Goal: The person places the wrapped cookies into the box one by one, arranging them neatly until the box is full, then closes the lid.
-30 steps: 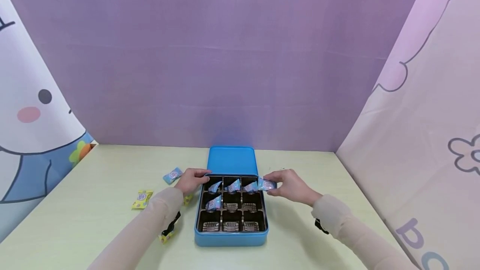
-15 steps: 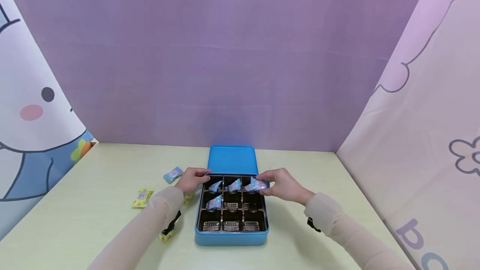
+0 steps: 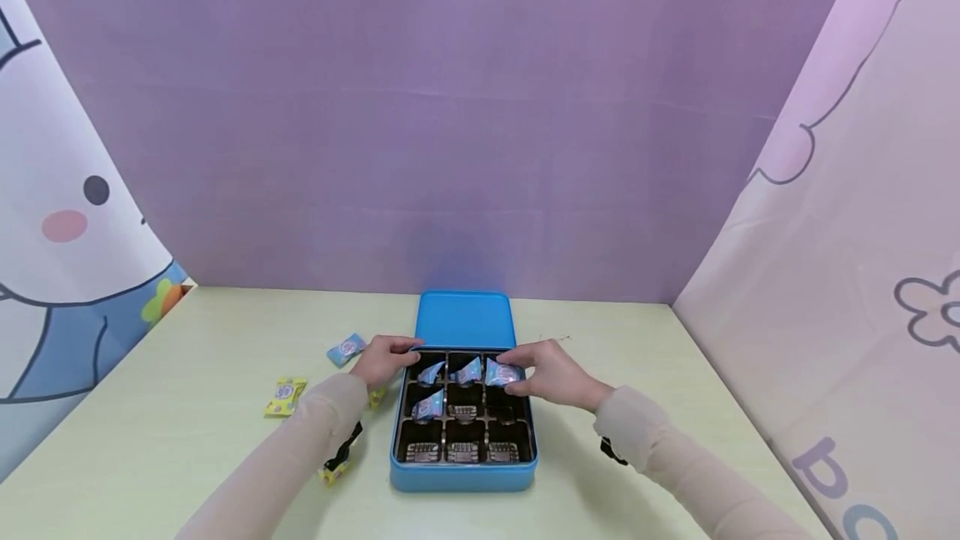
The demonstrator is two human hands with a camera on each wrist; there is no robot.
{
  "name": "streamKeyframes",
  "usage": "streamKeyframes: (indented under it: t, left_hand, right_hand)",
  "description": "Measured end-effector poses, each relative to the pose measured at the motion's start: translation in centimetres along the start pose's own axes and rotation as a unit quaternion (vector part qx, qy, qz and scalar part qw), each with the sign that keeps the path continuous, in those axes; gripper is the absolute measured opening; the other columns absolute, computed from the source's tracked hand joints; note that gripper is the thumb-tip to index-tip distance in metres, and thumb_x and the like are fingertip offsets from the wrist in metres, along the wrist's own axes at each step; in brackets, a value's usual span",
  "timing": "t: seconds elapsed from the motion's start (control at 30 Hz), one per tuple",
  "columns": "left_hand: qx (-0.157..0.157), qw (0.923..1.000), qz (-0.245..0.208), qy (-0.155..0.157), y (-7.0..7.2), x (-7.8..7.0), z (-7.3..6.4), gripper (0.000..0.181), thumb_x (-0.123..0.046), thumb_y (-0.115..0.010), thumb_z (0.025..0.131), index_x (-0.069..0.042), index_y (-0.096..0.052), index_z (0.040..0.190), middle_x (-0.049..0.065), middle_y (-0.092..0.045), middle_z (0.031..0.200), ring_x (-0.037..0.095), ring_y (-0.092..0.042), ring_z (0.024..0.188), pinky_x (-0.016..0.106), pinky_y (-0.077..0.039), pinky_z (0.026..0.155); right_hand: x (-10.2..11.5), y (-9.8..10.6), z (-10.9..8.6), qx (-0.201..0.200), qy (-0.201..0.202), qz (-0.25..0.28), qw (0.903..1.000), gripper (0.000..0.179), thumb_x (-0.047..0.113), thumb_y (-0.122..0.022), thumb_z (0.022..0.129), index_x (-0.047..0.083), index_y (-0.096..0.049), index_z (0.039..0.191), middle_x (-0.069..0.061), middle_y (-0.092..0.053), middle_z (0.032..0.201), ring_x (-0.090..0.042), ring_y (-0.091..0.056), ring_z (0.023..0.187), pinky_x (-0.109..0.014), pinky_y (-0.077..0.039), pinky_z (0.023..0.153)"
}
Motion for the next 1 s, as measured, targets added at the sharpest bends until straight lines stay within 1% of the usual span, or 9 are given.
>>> streamKeyframes:
  t: [0.2, 0.4, 0.5, 0.63, 0.73, 0.83, 1.0]
  left_hand:
    - [0.0, 1.0, -0.002, 0.003, 0.0, 0.2, 0.0, 0.031, -0.013, -0.056, 0.091, -0.007, -0.061, 0.121, 0.017, -0.053, 0.129, 0.035, -0.048, 0.12, 0.047, -0.043, 0.097]
    - [-0.002, 1.0, -0.005, -0.002, 0.0, 0.2, 0.1, 0.03, -0.013, -0.057, 0.091, -0.006, -0.062, 0.12, 0.017, -0.054, 0.128, 0.035, -0.048, 0.12, 0.047, -0.043, 0.097]
    - [-0.001, 1.0, -0.007, -0.003, 0.0, 0.2, 0.1, 0.03, -0.013, -0.056, 0.091, -0.006, -0.061, 0.12, 0.017, -0.054, 0.128, 0.035, -0.048, 0.12, 0.047, -0.043, 0.096]
    - [0.001, 1.0, -0.007, -0.001, 0.0, 0.2, 0.0, 0.031, -0.013, -0.056, 0.091, -0.006, -0.061, 0.12, 0.017, -0.054, 0.129, 0.035, -0.048, 0.12, 0.047, -0.043, 0.096]
    - [0.002, 1.0, -0.005, -0.001, 0.0, 0.2, -0.1, 0.031, -0.014, -0.056, 0.091, -0.007, -0.061, 0.121, 0.018, -0.053, 0.129, 0.036, -0.047, 0.12, 0.047, -0.043, 0.096]
    - [0.001, 1.0, -0.006, 0.001, 0.0, 0.2, 0.0, 0.031, -0.014, -0.056, 0.091, -0.007, -0.061, 0.121, 0.017, -0.053, 0.129, 0.035, -0.047, 0.121, 0.048, -0.043, 0.097]
    - [0.001, 1.0, -0.008, 0.0, -0.1, 0.2, 0.1, 0.031, -0.013, -0.056, 0.091, -0.006, -0.061, 0.121, 0.018, -0.053, 0.129, 0.036, -0.047, 0.121, 0.048, -0.043, 0.097]
  right_hand:
    - [0.3, -0.8, 0.3, 0.009, 0.005, -0.01, 0.9999, 0.042, 0.015, -0.071, 0.08, 0.008, -0.062, 0.12, -0.006, -0.063, 0.118, -0.023, -0.059, 0.109, -0.038, -0.051, 0.087]
    - [0.7, -1.4, 0.6, 0.011, 0.015, -0.015, 0.9997, 0.042, 0.014, -0.072, 0.079, 0.006, -0.062, 0.118, -0.006, -0.065, 0.115, -0.022, -0.061, 0.107, -0.037, -0.052, 0.087]
    - [0.9, -1.6, 0.6, 0.012, 0.02, -0.022, 0.9995, 0.041, 0.013, -0.072, 0.079, 0.007, -0.063, 0.118, -0.007, -0.065, 0.114, -0.02, -0.061, 0.105, -0.036, -0.052, 0.086]
    - [1.3, -1.9, 0.7, 0.014, 0.025, -0.028, 0.9992, 0.039, 0.012, -0.072, 0.078, 0.008, -0.063, 0.117, -0.006, -0.066, 0.111, -0.014, -0.063, 0.094, -0.028, -0.053, 0.077]
    - [1.4, -2.1, 0.8, 0.013, 0.031, -0.033, 0.9989, 0.039, 0.013, -0.072, 0.078, 0.008, -0.064, 0.116, -0.006, -0.067, 0.109, -0.009, -0.062, 0.086, -0.022, -0.051, 0.07]
    - [1.4, -2.4, 0.8, 0.012, 0.031, -0.03, 0.999, 0.04, 0.014, -0.072, 0.078, 0.009, -0.064, 0.117, -0.005, -0.067, 0.11, -0.011, -0.063, 0.09, -0.022, -0.052, 0.073]
    - [1.2, -3.0, 0.6, 0.013, 0.019, -0.016, 0.9996, 0.04, 0.018, -0.072, 0.079, 0.012, -0.063, 0.118, -0.004, -0.065, 0.115, -0.019, -0.061, 0.104, -0.03, -0.052, 0.084]
Point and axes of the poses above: each hand's wrist, its own z-axis towards the middle knuckle, its own y-axis out of the back of the hand, x = y × z, the point moved 10 cm from there along z, towards the middle knuckle
